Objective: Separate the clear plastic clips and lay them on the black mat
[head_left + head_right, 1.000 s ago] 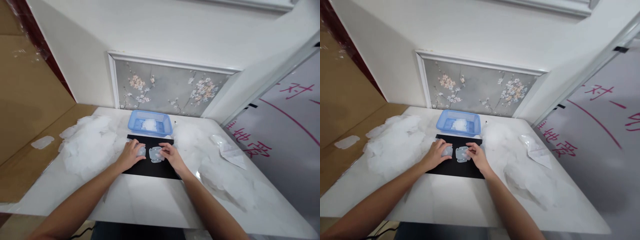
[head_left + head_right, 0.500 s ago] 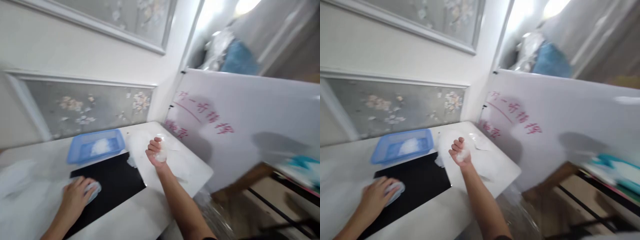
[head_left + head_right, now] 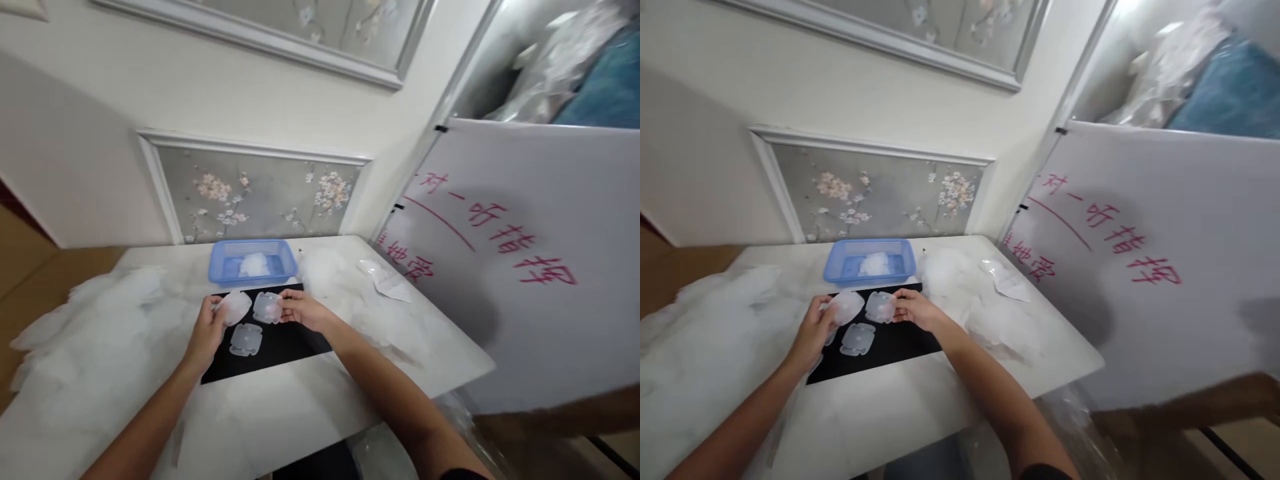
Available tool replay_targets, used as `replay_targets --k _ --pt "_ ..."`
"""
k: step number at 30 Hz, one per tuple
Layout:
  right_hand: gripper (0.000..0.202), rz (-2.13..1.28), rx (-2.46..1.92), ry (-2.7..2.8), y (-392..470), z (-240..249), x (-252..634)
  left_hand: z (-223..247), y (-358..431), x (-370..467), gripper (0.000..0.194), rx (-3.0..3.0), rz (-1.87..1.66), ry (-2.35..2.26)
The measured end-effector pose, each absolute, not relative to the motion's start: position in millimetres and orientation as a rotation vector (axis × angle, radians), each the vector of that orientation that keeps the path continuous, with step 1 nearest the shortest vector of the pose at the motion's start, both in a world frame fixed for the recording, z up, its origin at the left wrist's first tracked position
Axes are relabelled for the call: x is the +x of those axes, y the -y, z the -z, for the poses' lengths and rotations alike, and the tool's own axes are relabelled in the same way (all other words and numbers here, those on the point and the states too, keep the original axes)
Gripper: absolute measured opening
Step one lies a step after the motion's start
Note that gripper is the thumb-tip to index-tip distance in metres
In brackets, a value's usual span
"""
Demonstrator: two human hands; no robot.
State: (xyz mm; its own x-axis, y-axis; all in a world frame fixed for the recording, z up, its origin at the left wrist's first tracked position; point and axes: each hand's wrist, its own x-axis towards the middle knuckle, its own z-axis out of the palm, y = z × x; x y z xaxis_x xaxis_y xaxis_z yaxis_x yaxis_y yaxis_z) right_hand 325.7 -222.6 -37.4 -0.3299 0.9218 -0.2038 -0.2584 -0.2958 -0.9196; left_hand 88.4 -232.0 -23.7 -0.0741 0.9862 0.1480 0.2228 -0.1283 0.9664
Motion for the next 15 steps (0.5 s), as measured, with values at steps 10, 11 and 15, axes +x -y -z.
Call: replay_targets --k 10,11,15 --pt "0.033 -1.880 -0.986 0.917 228.8 55.8 325.3 26.7 236.3 81.8 0.068 1.087 -1.085 -1.118" --pt "0.034 -1.882 -0.988 0.906 229.2 57.9 326.3 28.6 235.8 81.0 0.072 1.105 -1.076 -1.090" --pt "0.041 -1.891 -0.959 0.859 231.0 62.9 329.5 36.9 232.8 77.1 0.075 1.138 -1.016 -1.042"
